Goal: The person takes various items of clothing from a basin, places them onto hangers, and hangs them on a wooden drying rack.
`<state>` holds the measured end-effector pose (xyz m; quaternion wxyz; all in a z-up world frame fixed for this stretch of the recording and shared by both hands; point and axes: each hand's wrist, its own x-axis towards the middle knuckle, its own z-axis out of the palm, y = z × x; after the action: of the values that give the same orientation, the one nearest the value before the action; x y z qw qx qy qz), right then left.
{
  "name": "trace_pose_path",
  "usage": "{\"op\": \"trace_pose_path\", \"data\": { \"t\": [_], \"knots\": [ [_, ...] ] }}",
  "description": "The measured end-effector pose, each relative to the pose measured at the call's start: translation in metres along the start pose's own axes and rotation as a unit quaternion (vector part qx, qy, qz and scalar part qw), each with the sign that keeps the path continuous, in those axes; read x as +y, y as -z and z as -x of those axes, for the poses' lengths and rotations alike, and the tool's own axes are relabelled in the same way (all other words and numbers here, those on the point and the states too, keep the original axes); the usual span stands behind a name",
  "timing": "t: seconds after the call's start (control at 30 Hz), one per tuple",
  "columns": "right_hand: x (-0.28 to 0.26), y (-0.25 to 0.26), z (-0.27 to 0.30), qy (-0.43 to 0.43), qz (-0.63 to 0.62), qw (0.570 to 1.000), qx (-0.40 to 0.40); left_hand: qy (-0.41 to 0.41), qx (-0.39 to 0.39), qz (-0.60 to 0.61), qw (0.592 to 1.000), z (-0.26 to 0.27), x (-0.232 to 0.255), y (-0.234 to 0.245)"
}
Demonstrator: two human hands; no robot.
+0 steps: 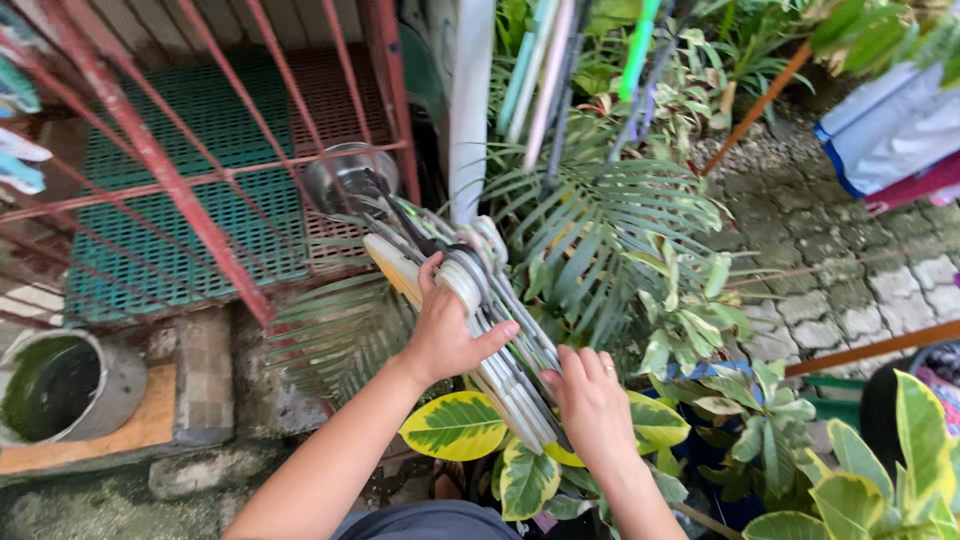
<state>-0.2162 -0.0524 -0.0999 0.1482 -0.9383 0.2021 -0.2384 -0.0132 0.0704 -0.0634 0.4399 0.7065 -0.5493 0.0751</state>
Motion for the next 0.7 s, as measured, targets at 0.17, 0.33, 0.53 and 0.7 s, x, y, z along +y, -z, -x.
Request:
{"op": "trace_pose_path", "data": {
  "t": [0.17, 0.33, 0.53, 0.7],
  "knots": [
    [-0.019, -0.011, -0.025, 0.004, 0.003, 0.996, -0.094, 0.031, 0.002, 0.063, 0.998, 0.012, -0.013, 0.034],
    [-0.051, 0.025, -0.072, 0.131, -0.086, 0.977, -0.148, 0.086, 0.035, 0.056, 0.994, 0.027, -0.032, 0.044],
    [-0.057, 0.054, -0.202, 0.168, -0.077, 0.960, 0.209, 0.070, 0.077, 0.065, 0.992, 0.035, -0.033, 0.047],
    [-0.028, 0.033, -0.282, 0.083, 0.024, 0.971, 0.222, 0.090, 0.053, 0.061, 0.993, 0.034, -0.027, 0.052]
  ]
}}
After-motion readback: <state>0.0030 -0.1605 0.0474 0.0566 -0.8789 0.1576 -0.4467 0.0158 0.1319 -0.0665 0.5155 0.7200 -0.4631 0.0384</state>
